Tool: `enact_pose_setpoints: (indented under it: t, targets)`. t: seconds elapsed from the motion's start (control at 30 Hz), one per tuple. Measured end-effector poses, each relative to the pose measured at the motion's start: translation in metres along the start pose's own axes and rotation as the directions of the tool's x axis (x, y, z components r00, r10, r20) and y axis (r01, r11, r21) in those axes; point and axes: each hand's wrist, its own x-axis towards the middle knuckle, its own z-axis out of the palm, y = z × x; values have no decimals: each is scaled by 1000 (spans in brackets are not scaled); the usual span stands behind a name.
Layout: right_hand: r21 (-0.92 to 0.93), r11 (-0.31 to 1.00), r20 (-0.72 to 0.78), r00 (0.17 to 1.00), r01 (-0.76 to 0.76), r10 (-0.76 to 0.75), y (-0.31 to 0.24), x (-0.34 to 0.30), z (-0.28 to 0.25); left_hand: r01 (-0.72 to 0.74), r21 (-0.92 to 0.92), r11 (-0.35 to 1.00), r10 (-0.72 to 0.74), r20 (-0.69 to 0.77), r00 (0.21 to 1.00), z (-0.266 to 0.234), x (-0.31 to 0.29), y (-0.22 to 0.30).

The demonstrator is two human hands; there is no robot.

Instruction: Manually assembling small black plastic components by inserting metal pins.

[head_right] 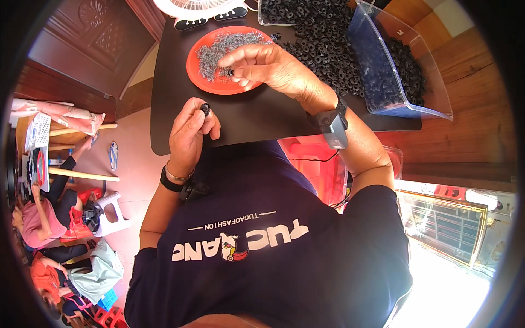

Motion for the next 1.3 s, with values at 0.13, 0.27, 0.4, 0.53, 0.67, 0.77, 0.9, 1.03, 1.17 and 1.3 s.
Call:
enact_pose_setpoints:
  t: [0.13, 0.27, 0.4, 0.53, 0.67, 0.77, 0.9, 1.03, 1.17, 1.3]
  targets:
    - [-103, 995, 24, 1000, -5, 7, 10, 0, 3, 26, -10, 1000, -26, -15, 1000, -2, 0, -2]
    - [-134, 991, 25, 999, -25, 28, 13, 0, 6, 21, -42, 999, -23, -52, 998, -5, -2, -4]
    - [-71, 996, 3, 999, -52, 52, 10, -1, 11, -19, -24, 1000, 18, -45, 999, -5, -3, -3]
    - [11, 997, -6, 998, -70, 70, 2, -5, 24, -52, -5, 999, 51, -52, 997, -3, -4, -2]
    - [243, 963, 29, 994, -114, 110, 1, -7, 35, -89, 74, 993, 94, -67, 993, -4, -6, 0]
    - [313, 945, 43, 996, -93, 84, 14, -6, 42, -105, 132, 986, 116, -78, 990, -5, -7, 2]
    - [349, 934, 65, 996, -81, 62, 20, -6, 49, -109, 170, 979, 124, -78, 989, -7, -8, 0]
    - [355, 932, 51, 997, -73, 59, 19, -6, 51, -113, 167, 979, 128, -79, 989, -9, -10, -1]
    - [316, 945, 38, 997, -80, 72, 17, -6, 51, -118, 182, 976, 135, -84, 987, -11, -10, -2]
    - [257, 964, 29, 997, -73, 67, 15, -8, 55, -81, 218, 973, 95, -55, 994, -10, -11, 1]
